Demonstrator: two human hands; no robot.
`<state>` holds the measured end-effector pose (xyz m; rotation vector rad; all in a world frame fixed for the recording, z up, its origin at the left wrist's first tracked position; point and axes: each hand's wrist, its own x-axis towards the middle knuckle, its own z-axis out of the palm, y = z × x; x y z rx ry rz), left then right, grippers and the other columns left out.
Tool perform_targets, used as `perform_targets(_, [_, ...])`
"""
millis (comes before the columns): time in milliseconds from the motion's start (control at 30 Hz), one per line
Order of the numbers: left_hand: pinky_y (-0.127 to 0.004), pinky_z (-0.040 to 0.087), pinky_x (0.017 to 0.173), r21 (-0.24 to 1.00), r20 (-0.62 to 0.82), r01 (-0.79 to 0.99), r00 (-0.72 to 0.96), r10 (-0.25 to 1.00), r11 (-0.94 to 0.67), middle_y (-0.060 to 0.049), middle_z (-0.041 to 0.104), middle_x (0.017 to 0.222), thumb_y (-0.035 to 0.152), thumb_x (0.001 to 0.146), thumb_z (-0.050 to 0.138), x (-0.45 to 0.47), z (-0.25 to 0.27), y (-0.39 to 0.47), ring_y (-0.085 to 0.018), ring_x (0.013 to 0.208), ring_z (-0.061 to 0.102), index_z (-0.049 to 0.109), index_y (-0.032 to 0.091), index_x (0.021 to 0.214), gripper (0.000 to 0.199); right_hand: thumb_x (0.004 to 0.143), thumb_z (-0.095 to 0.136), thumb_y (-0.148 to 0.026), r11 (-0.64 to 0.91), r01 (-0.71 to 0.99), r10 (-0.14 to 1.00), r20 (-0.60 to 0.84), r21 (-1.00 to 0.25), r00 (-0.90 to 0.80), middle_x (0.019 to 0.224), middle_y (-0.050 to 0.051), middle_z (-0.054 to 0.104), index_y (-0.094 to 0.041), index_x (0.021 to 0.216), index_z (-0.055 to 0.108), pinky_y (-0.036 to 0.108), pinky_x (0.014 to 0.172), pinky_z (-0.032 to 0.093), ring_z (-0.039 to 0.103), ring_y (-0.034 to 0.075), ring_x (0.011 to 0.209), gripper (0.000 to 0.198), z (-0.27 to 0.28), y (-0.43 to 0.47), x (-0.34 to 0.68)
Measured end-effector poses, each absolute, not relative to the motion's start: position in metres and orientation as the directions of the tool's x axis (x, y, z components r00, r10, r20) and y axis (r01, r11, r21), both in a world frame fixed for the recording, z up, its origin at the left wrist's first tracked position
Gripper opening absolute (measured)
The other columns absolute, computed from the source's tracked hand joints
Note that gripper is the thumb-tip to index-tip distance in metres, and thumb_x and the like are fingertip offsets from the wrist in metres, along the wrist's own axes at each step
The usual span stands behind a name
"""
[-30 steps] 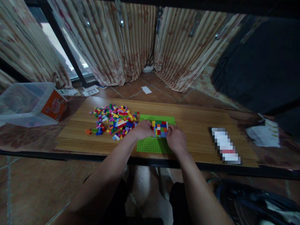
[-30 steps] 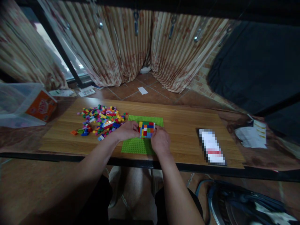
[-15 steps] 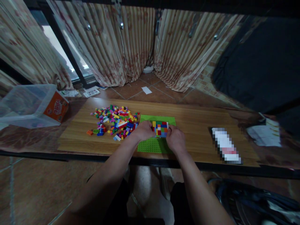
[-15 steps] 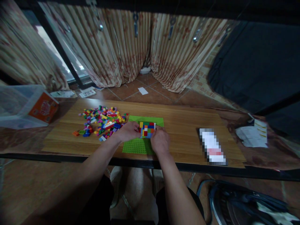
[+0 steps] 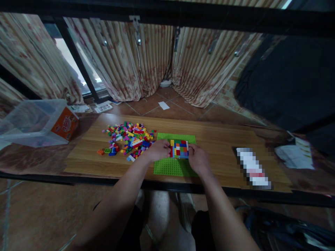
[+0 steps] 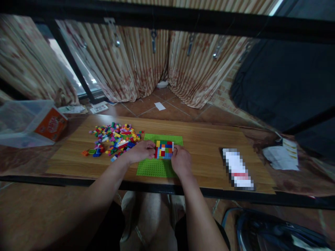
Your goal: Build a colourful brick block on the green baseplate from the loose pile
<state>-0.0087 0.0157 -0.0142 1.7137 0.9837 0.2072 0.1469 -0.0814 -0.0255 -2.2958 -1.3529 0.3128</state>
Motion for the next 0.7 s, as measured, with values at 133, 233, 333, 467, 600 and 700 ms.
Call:
perform_targets(133, [-0.018,0.047,0.055,0.875,-0.399,0.473,0.584,0.707,0.102,0.001,0.061,0.06,0.007,0.079,0.046,-0.007,-0.012,0.015,-0.009,0.055,0.059,0.057,0.014,0.075,0.014,0.094,0.035,-0.02,-0.427,0.682,0.835,0.031,-0.594,0.55,0.096,0.012,0.073,-0.012,0.114,0.067,0.03,0.08,0.047,0.067,0.02,0.086,0.039,-0.031,-0.081,0.156])
perform_targets(233, [-0.018,0.046,0.053,0.871,-0.394,0.482,0.564,0.726,0.099,0.001,0.059,0.059,0.01,0.082,0.045,-0.006,-0.01,0.014,-0.009,0.053,0.058,0.054,0.015,0.072,0.015,0.093,0.032,-0.024,-0.421,0.608,0.807,0.028,-0.673,0.59,0.091,0.011,0.073,-0.011,0.116,0.065,0.031,0.076,0.048,0.067,0.019,0.077,0.041,-0.034,-0.08,0.163])
perform_targets(333, [-0.017,0.043,0.05,0.874,-0.339,0.485,0.55,0.763,0.038,0.001,0.059,0.06,0.016,0.085,0.047,-0.006,-0.009,0.015,-0.009,0.052,0.058,0.057,0.014,0.075,0.014,0.093,0.032,-0.025,-0.424,0.57,0.788,0.024,-0.704,0.615,0.09,0.011,0.072,-0.011,0.114,0.065,0.031,0.074,0.048,0.066,0.019,0.074,0.042,-0.036,-0.08,0.167])
perform_targets(467, [-0.017,0.039,0.047,0.853,-0.249,0.516,0.538,0.805,-0.081,0.002,0.057,0.057,0.021,0.087,0.05,-0.004,-0.013,0.016,-0.009,0.05,0.056,0.061,0.013,0.081,0.015,0.092,0.034,-0.026,-0.412,0.582,0.795,0.034,-0.701,0.605,0.093,0.01,0.072,-0.014,0.113,0.066,0.031,0.075,0.048,0.066,0.017,0.075,0.04,-0.037,-0.08,0.166])
perform_targets(600, [-0.018,0.039,0.048,0.804,-0.23,0.578,0.519,0.823,-0.14,0.003,0.059,0.056,0.022,0.085,0.055,0.0,-0.02,0.016,-0.01,0.051,0.057,0.064,0.013,0.087,0.013,0.092,0.036,-0.024,-0.401,0.624,0.829,0.024,-0.671,0.558,0.097,0.011,0.073,-0.014,0.112,0.067,0.031,0.077,0.048,0.067,0.019,0.082,0.039,-0.036,-0.079,0.16])
perform_targets(700, [-0.018,0.04,0.049,0.793,-0.212,0.587,0.516,0.83,-0.163,0.002,0.061,0.057,0.022,0.079,0.063,0.001,-0.025,0.015,-0.01,0.052,0.058,0.065,0.014,0.087,0.012,0.091,0.039,-0.023,-0.396,0.679,0.85,0.034,-0.618,0.526,0.098,0.012,0.073,-0.014,0.109,0.069,0.032,0.079,0.047,0.067,0.022,0.087,0.037,-0.033,-0.079,0.157])
